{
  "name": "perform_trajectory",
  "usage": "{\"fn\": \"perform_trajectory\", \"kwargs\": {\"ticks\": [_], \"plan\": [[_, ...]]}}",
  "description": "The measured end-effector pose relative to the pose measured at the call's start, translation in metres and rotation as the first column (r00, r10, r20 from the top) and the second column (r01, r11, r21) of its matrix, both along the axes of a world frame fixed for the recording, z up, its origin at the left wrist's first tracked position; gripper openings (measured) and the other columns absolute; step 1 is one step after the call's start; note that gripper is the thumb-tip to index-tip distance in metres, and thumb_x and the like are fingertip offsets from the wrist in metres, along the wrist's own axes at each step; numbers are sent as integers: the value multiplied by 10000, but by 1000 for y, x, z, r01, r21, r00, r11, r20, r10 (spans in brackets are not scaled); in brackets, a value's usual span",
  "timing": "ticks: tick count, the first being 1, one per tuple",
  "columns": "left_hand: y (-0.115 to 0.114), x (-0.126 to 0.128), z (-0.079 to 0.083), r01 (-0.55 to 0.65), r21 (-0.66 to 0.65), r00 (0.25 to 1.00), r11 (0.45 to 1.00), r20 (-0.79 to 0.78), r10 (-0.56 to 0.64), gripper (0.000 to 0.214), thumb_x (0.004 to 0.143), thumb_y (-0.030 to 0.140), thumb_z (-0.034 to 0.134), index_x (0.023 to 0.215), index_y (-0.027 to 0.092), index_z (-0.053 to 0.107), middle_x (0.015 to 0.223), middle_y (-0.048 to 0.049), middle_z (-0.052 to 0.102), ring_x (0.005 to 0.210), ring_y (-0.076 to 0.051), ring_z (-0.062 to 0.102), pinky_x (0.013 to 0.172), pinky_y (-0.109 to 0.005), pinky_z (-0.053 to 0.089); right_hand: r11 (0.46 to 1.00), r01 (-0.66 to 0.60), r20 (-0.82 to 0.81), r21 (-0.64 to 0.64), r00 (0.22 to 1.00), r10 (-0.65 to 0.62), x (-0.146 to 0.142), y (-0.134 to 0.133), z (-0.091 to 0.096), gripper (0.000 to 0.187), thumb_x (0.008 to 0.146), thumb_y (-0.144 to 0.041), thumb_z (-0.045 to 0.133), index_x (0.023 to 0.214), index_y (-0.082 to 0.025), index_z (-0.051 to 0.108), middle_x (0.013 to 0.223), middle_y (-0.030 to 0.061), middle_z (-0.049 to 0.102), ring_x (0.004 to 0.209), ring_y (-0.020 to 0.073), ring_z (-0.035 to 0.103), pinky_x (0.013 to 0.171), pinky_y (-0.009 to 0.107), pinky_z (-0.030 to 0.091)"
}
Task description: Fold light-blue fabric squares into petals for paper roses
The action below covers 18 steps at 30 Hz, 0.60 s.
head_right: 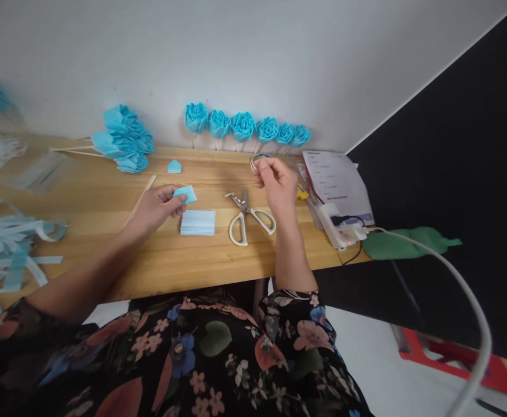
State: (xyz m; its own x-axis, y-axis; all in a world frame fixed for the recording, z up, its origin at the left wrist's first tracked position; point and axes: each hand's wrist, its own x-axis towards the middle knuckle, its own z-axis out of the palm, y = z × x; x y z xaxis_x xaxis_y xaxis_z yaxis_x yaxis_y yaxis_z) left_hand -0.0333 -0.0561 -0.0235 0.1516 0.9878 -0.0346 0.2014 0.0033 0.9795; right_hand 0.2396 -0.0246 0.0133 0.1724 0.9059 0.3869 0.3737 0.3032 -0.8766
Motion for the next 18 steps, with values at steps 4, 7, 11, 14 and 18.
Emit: {"fn": "perform_trajectory", "kwargs": {"ticks": [4,7,11,14,18], "plan": [[0,0,0,2,-9,1000,1000,13,-2,202,816,314,614,669,181,575,615,4,621,529,-107,523,542,-240,420,992,-35,136,-121,989,51,15,-14,-22,206,873,-372,614,798,-198,696,697,-8,671,604,120,595,606,269,492],[0,1,-2,2,-3,1000,1000,17,-2,210,809,329,623,668,181,574,620,1,623,532,-104,523,541,-237,420,970,-51,184,-237,978,96,21,-26,-48,217,853,-367,600,849,-189,725,787,19,736,678,152,651,659,295,517],[0,1,-3,4,-14,1000,1000,29,-3,214,797,340,629,664,181,574,611,2,614,525,-100,518,530,-231,413,957,-16,220,-290,972,83,23,-36,-67,267,851,-397,612,947,-191,752,870,39,773,771,186,696,738,324,537],[0,2,-3,11,-17,999,1000,33,-10,216,794,351,635,673,181,577,619,0,619,526,-99,521,529,-231,415,964,-5,223,-267,972,67,19,-39,-68,268,866,-390,603,974,-197,754,919,48,781,808,193,706,783,337,544],[-1,1,0,20,-8,999,1000,35,-19,220,799,344,639,668,179,576,612,0,617,526,-100,520,534,-233,419,981,13,336,-192,940,53,8,-41,-65,257,871,-385,622,1025,-216,740,974,57,772,854,207,698,829,364,544]]}}
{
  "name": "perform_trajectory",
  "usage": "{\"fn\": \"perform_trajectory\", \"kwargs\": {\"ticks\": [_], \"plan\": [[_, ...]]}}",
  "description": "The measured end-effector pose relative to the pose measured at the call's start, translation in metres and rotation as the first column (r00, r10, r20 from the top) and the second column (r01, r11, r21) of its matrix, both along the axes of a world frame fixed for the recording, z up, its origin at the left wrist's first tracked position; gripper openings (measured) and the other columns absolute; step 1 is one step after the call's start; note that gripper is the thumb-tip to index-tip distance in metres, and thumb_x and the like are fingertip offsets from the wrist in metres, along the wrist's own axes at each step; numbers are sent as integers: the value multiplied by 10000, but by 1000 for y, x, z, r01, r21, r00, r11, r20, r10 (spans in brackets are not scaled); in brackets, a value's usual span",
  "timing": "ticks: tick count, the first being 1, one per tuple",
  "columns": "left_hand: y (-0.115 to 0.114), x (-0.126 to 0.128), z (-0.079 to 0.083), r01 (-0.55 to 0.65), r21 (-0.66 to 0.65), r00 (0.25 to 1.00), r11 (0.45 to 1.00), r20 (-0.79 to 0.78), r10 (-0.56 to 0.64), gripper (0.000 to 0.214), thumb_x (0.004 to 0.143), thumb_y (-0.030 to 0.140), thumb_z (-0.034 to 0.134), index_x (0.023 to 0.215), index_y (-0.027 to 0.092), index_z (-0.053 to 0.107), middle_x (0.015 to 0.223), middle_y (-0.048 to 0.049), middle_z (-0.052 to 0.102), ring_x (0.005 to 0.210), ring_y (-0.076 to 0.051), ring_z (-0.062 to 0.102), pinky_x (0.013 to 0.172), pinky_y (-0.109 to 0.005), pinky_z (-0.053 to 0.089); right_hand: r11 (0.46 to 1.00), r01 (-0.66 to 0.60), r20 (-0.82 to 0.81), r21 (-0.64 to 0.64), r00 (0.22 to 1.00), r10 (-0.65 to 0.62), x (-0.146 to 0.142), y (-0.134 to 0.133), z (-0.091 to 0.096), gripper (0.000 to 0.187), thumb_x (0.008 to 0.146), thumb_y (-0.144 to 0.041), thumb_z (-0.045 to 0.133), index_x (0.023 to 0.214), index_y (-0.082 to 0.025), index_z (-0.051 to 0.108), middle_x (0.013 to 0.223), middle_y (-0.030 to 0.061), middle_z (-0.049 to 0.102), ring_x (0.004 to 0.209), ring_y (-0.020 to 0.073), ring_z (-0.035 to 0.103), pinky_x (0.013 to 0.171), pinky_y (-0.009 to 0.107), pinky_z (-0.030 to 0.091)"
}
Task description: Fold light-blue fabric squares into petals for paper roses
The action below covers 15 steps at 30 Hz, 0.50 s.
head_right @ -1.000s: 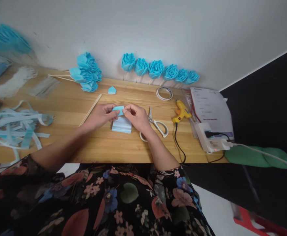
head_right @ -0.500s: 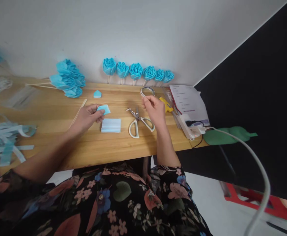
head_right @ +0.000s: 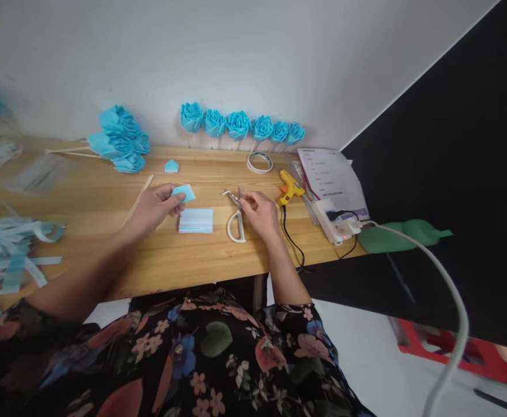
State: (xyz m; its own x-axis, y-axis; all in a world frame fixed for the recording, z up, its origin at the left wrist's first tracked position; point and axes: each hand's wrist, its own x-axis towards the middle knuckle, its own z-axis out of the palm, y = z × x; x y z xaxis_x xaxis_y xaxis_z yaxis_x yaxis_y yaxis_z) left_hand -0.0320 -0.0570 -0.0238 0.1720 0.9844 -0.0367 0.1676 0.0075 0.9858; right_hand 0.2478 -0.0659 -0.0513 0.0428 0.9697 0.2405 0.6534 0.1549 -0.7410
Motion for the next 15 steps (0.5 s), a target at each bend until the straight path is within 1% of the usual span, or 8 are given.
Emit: {"fn": "perform_trajectory", "kwargs": {"ticks": [3,6,11,15], "plan": [[-1,0,3,5,-7,1000,1000,-3,-5,213,807,328,637,669,177,577,610,2,617,532,-101,522,544,-232,425,1000,-1,115,19,993,-1,-6,1,1,223,863,-361,642,1012,-218,727,974,64,765,851,212,685,847,376,534],[-1,0,4,4,-14,1000,1000,-6,-4,212,809,323,632,667,177,573,611,5,614,534,-101,521,546,-231,424,1000,9,156,7,988,-10,-9,3,-2,210,866,-351,638,1010,-215,707,940,60,757,827,211,680,834,375,531],[-2,1,5,4,-16,1000,1000,-9,-4,201,812,312,625,671,177,575,610,7,611,532,-100,520,545,-230,420,998,16,128,56,992,-23,-9,4,-7,217,874,-324,612,1048,-211,675,980,61,742,861,209,677,841,366,530],[-1,0,4,9,-10,1000,1000,-17,-9,203,814,316,624,672,179,580,614,2,618,538,-102,524,550,-232,422,999,-23,67,39,998,20,-7,2,-5,239,951,-345,504,1094,-221,651,1002,57,755,938,224,693,855,371,527]]}}
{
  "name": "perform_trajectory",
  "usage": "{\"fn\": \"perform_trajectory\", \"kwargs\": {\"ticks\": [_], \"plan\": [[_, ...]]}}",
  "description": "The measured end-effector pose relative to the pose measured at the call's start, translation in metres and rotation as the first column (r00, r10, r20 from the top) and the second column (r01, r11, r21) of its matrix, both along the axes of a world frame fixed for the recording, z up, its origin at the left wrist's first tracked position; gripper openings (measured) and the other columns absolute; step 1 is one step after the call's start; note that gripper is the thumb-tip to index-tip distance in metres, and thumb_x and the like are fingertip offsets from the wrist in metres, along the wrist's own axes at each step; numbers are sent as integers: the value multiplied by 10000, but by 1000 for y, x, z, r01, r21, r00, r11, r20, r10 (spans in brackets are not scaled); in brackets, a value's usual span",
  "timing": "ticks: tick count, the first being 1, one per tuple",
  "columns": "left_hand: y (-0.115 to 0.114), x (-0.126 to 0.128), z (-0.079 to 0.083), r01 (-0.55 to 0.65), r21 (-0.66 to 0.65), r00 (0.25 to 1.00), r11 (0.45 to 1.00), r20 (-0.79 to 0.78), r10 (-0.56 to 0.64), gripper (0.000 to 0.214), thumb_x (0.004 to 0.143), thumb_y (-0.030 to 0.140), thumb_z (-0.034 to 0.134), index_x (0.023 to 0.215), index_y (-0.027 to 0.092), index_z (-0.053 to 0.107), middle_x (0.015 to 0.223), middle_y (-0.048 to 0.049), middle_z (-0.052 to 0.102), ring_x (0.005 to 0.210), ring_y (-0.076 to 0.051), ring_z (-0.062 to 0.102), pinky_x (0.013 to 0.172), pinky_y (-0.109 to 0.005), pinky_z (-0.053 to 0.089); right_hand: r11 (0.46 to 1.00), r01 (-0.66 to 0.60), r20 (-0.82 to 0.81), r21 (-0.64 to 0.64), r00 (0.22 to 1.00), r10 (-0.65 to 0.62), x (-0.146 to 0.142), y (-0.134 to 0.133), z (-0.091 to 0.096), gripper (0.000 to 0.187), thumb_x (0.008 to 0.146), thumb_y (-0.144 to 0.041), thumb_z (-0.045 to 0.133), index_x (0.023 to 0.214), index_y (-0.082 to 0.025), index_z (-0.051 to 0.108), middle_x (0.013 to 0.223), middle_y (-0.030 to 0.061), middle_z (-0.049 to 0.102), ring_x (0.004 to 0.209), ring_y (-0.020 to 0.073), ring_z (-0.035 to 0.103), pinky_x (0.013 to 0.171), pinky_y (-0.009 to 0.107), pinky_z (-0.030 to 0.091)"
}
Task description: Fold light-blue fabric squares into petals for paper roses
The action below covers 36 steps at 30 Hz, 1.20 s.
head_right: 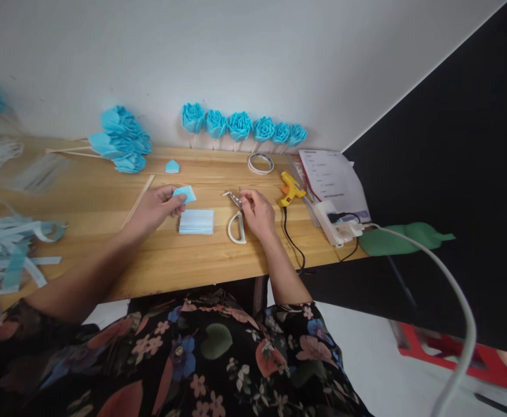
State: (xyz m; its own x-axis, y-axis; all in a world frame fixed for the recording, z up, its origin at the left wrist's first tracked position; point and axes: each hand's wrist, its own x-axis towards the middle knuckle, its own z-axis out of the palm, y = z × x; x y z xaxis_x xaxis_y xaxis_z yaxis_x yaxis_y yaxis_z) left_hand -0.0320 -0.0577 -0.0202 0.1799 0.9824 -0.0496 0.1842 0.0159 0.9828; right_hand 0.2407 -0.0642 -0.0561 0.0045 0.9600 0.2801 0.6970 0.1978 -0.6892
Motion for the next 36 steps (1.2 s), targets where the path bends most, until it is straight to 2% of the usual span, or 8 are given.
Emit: {"fn": "perform_trajectory", "kwargs": {"ticks": [4,11,17,22,29,36], "plan": [[1,0,-3,-4,1,1000,1000,-12,4,214,812,322,621,661,180,573,608,-1,619,534,-102,523,544,-233,419,999,-33,-39,-24,999,32,-1,-3,6,273,993,-361,428,1109,-232,638,964,43,768,969,228,700,876,374,523],[1,-1,-5,7,15,1000,1000,-21,-7,229,805,351,627,660,183,571,607,1,618,536,-105,519,540,-230,417,998,-26,-31,-60,999,24,-3,-6,11,269,993,-358,424,1108,-244,638,963,37,785,942,233,709,855,372,523],[1,0,-5,10,6,1000,1000,-21,-9,228,795,359,619,660,182,570,596,6,607,535,-106,514,541,-231,412,999,-25,-91,-48,996,21,-1,-5,7,256,979,-356,440,1102,-233,627,932,34,779,829,204,709,821,351,529],[1,0,-5,13,10,1000,1000,-22,-12,236,784,374,622,655,186,563,595,7,604,534,-110,511,540,-233,406,999,32,-151,-42,988,-38,3,0,-1,266,955,-360,470,1103,-215,637,931,48,776,831,203,714,800,345,543],[2,0,-8,16,15,999,1000,-27,-16,235,792,367,618,649,188,565,589,8,599,526,-108,504,534,-235,396,1000,-2,101,-3,995,2,3,7,-9,207,927,-312,543,988,-241,727,995,59,766,924,233,690,845,374,525],[2,-1,-8,15,9,999,1000,-29,-15,234,806,345,618,642,185,568,593,5,598,537,-109,516,541,-238,405,999,-46,187,19,982,41,-2,5,-2,198,945,-309,563,982,-237,743,978,67,757,898,240,666,829,375,500]]}}
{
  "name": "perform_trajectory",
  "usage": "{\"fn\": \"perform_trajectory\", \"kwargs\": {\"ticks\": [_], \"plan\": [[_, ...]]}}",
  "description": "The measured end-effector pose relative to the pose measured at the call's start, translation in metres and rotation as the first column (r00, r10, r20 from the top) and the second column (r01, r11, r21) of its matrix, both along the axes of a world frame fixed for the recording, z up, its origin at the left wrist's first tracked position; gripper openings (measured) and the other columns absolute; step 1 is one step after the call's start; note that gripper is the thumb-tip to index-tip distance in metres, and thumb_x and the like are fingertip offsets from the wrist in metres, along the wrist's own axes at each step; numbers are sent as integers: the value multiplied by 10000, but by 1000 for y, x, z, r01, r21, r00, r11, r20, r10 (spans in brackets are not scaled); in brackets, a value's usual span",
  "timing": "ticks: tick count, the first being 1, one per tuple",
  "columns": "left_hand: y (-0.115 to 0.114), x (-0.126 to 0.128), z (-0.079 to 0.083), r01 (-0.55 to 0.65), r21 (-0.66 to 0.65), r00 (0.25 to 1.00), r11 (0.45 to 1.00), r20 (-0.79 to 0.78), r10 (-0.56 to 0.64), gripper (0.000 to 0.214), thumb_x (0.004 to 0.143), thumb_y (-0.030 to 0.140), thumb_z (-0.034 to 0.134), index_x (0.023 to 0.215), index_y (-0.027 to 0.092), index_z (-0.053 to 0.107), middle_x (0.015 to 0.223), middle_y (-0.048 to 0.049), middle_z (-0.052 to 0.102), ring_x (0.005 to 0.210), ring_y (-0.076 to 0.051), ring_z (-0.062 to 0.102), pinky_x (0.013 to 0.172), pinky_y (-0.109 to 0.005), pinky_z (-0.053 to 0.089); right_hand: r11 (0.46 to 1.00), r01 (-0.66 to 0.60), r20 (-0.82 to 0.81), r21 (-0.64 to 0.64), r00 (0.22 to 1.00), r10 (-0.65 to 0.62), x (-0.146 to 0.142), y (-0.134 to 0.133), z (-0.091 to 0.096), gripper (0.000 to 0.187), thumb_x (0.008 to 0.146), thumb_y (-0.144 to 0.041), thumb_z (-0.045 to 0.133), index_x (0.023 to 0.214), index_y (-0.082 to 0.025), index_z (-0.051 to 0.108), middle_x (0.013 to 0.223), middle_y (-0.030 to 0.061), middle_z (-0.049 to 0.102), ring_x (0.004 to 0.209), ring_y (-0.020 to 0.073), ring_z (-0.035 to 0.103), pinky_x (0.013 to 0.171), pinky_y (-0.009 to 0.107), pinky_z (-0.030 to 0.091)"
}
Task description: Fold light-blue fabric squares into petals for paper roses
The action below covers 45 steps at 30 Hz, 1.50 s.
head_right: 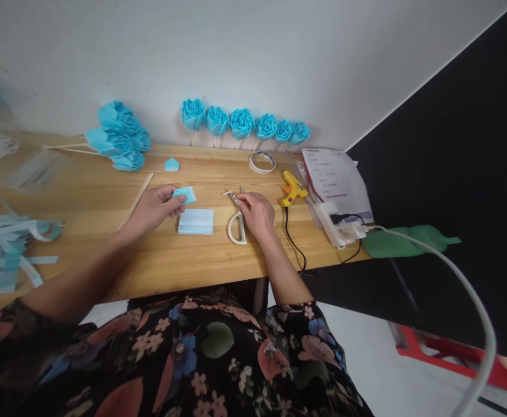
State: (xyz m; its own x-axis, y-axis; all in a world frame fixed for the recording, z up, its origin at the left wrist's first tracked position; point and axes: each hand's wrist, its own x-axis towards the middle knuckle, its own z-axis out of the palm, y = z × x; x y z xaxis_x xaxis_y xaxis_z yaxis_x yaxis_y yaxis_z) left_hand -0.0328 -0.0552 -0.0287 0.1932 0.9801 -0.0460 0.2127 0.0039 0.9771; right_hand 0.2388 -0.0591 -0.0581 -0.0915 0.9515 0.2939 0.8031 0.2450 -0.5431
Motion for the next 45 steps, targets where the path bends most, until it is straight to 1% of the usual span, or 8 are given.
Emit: {"fn": "perform_trajectory", "kwargs": {"ticks": [14,20,24,28,32,35,39,45], "plan": [[0,0,1,7,10,1000,1000,12,-7,226,809,349,607,663,181,565,611,7,594,552,-107,522,552,-233,409,995,81,82,-62,994,-76,-4,2,7,172,932,-285,550,897,-226,708,894,46,758,817,221,663,749,328,463],[0,1,3,7,-8,1000,1000,28,-7,223,810,326,610,652,176,564,593,12,589,533,-99,513,540,-227,400,989,125,-87,-85,987,-132,-1,5,-2,181,931,-322,518,924,-227,672,899,37,774,838,214,703,774,334,498],[-1,2,4,26,-85,997,996,70,-20,218,812,311,617,653,172,565,584,12,600,510,-92,514,525,-219,408,989,146,-315,-24,938,-146,-7,-2,15,195,912,-351,550,878,-206,677,824,24,750,770,184,681,706,298,509],[-2,3,6,69,-146,991,987,128,-50,232,811,300,626,635,166,556,574,14,595,492,-83,514,508,-208,411,989,14,-313,149,949,34,-25,-10,44,167,936,-335,586,906,-221,705,845,12,733,727,154,646,660,287,484],[-4,3,10,103,-161,981,981,180,-74,212,823,285,627,662,157,575,578,15,602,495,-79,519,514,-201,420,876,-270,-81,400,941,328,-47,-4,60,113,959,-252,598,934,-240,707,811,12,718,738,162,632,737,328,486],[-5,3,13,119,-166,976,979,202,-84,202,841,261,617,674,157,574,568,20,596,492,-77,518,508,-196,418,769,-412,63,489,896,439,-61,6,59,124,959,-195,589,978,-244,702,845,27,729,787,180,649,740,340,491],[-5,2,14,131,-163,971,978,222,-93,196,857,237,611,684,159,564,571,23,602,477,-73,514,503,-197,424,686,-460,160,564,876,456,-69,14,47,162,942,-155,604,1048,-241,692,884,40,734,813,190,653,726,343,506],[-4,0,11,154,-167,968,974,225,-115,220,874,230,601,669,160,563,564,26,594,476,-70,512,498,-191,413,662,-464,207,588,878,431,-67,13,31,221,921,-133,631,1095,-257,687,905,41,735,849,192,662,736,344,516]]}}
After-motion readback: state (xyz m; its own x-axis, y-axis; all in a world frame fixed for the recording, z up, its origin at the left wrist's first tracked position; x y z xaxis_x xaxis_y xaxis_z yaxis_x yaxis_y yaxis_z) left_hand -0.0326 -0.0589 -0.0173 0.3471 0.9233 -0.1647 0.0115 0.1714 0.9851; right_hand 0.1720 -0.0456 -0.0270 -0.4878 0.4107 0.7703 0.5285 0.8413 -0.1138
